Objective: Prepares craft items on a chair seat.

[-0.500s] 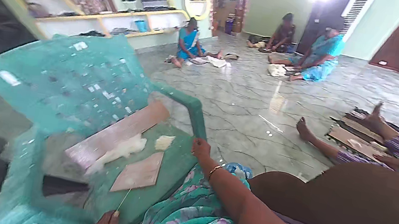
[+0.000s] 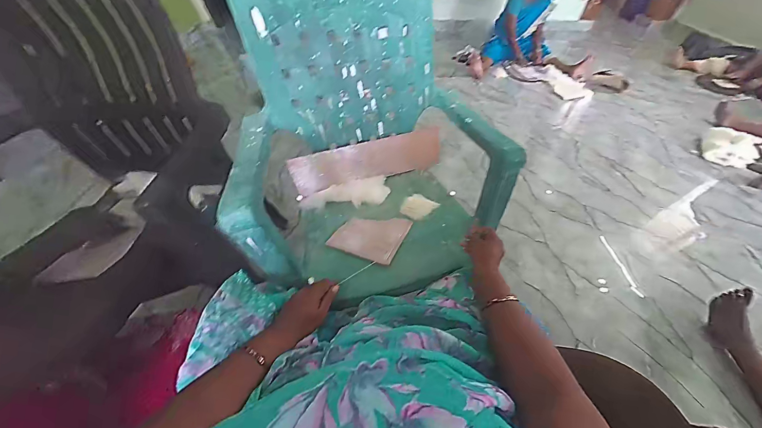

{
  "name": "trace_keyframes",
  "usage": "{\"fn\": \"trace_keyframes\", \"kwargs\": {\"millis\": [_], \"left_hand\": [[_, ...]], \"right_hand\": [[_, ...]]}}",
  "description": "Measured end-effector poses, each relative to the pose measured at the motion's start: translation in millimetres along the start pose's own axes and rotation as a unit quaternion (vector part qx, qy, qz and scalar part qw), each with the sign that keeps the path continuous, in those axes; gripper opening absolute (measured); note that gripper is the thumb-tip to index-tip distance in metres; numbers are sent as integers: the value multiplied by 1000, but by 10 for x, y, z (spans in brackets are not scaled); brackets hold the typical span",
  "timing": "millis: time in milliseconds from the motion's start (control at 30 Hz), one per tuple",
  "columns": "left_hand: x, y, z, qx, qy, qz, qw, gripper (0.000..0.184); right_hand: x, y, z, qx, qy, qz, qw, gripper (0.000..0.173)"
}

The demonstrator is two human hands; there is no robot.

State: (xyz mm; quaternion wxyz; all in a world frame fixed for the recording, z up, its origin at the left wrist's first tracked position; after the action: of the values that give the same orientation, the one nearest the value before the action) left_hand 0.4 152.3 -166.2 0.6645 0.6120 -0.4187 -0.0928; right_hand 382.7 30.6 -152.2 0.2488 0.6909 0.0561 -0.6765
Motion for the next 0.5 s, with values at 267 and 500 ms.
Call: {"fn": "trace_keyframes", "kwargs": {"millis": [267,500], "left_hand": [[154,-21,-95,21,-19,60,998,48],[61,171,-338,103,27,143,984,39]], "right_hand": [[-23,105,-20,38,22,-53,998,30],[111,528,-233,110,-7,-95,989,43]]}}
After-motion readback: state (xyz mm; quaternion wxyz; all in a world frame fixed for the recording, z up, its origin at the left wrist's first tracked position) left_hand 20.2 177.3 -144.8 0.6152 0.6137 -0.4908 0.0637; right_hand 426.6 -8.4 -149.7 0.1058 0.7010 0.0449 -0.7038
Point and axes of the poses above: each hand's wrist, its own z-axis away from the middle knuckle, its own y-axis out of the back of the hand, x = y × z, the point moved 10 cm from there along -z, towards the middle knuckle, and after that the axes turned 10 degrees about x, right-handed, at the moved point
